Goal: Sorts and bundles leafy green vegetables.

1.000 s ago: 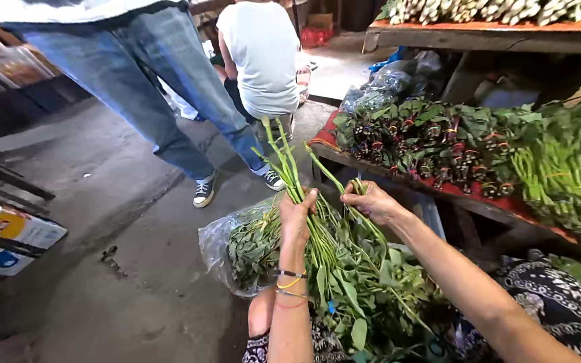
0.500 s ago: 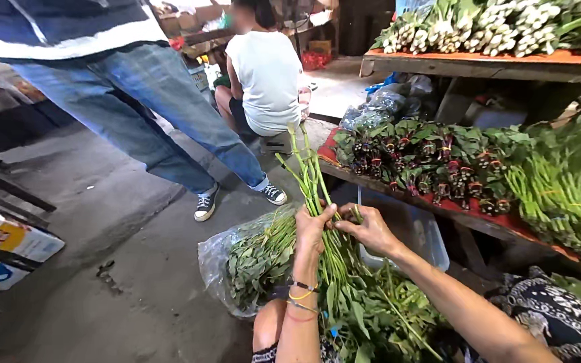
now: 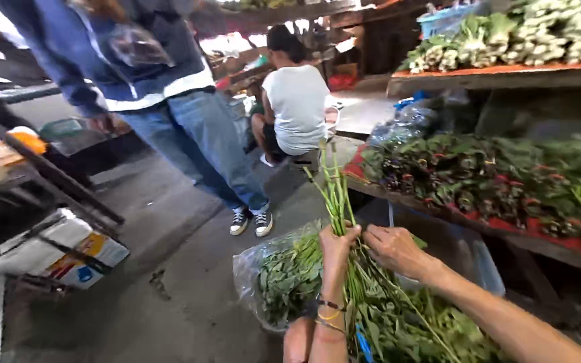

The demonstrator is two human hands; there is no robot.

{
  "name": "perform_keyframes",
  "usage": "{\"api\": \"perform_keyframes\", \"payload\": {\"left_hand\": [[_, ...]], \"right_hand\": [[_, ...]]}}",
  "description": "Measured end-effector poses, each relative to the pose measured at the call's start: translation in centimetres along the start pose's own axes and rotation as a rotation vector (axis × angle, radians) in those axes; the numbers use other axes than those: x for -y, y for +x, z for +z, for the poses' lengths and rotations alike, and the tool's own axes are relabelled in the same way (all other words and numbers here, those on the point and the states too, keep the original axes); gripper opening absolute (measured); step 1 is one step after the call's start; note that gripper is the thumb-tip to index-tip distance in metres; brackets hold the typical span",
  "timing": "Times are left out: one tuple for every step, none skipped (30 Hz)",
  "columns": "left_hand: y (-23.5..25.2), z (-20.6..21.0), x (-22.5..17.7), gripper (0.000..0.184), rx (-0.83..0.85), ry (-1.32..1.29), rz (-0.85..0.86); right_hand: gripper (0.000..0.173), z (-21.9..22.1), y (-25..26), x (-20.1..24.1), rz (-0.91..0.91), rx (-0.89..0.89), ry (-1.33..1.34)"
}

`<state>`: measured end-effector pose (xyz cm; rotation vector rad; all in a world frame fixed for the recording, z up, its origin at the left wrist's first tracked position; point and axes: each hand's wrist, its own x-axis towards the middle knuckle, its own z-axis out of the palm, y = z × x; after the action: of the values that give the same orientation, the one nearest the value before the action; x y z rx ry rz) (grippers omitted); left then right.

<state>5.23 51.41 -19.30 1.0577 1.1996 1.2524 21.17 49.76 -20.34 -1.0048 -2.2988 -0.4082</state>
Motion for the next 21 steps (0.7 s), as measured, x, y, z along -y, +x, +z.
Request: {"api": "perform_keyframes", "payload": {"left_hand": [[-0.1,0.0,-0.1,0.022,0.007,-0.056,-0.018],[-0.3,0.1,-0.3,0.020,0.022,-0.110,-0.035],[-0.4,0.2,-0.4,0.018,0.045,-0.155,-0.049],[-0.5,0.2,-0.5,0.015,0.070,-0.193,-0.065],[-0.7,0.2,-0.7,0.013,0.096,-0.225,-0.085],[-0.7,0.1,-0.9,0.011,0.124,-0.260,-0.117],[-0.7,-0.1,-1.1,0.009,0.152,-0.295,-0.154],[-0.7,-0.2,-1.2,0.008,0.171,-0.334,-0.187],[-0.6,-0.4,-1.3,0.009,0.185,-0.365,-0.214],[-0.5,-0.4,-1.2,0.008,0.198,-0.387,-0.232],[-0.4,-0.4,-1.1,0.007,0.208,-0.396,-0.243],[-0.3,-0.3,-0.8,0.007,0.217,-0.395,-0.247],[-0.2,-0.2,-0.6,0.007,0.228,-0.387,-0.247],[-0.1,-0.1,-0.3,0.007,0.241,-0.376,-0.244],[0.0,0.0,-0.1,0.008,0.249,-0.366,-0.238],[0.1,0.0,0.2,0.008,0.252,-0.364,-0.226],[0.1,0.0,0.4,0.008,0.258,-0.366,-0.211],[0.2,0.0,0.6,0.007,0.270,-0.374,-0.195],[0.1,0.0,0.7,0.007,0.285,-0.378,-0.180],[0.2,-0.1,0.7,0.007,0.300,-0.370,-0.171],[0.3,-0.1,0.8,0.007,0.317,-0.353,-0.171]], "right_hand": [[0.014,0.0,0.0,-0.2,-0.001,-0.016,0.054],[0.014,0.0,0.0,-0.5,0.010,-0.023,0.128],[0.016,-0.1,-0.2,-0.8,0.033,-0.016,0.216],[0.019,-0.4,-0.4,-0.9,0.082,0.015,0.320],[0.023,-0.9,-0.5,-0.9,0.170,0.062,0.439],[0.026,-1.6,-0.3,-0.8,0.305,0.111,0.590],[0.028,-2.2,0.0,-0.9,0.471,0.135,0.753],[0.027,-2.5,0.5,-1.2,0.645,0.125,0.912],[0.023,-2.6,1.0,-1.8,0.771,0.098,1.057],[0.020,-2.6,1.4,-2.5,0.844,0.084,1.177],[0.020,-2.4,1.6,-3.2,0.870,0.081,1.263],[0.019,-2.3,1.8,-3.8,0.869,0.109,1.318],[0.016,-2.1,2.1,-4.0,0.853,0.150,1.340],[0.011,-2.0,2.6,-4.1,0.832,0.201,1.332],[0.005,-1.9,3.0,-4.1,0.818,0.248,1.306],[0.005,-1.8,3.4,-4.1,0.816,0.275,1.287],[0.008,-1.8,3.8,-4.2,0.833,0.283,1.279],[0.010,-1.9,4.1,-4.3,0.862,0.279,1.285],[0.011,-2.1,4.3,-4.4,0.890,0.274,1.297],[0.011,-2.2,4.5,-4.6,0.909,0.267,1.311],[0.011,-2.2,4.6,-4.8,0.920,0.265,1.320]]}}
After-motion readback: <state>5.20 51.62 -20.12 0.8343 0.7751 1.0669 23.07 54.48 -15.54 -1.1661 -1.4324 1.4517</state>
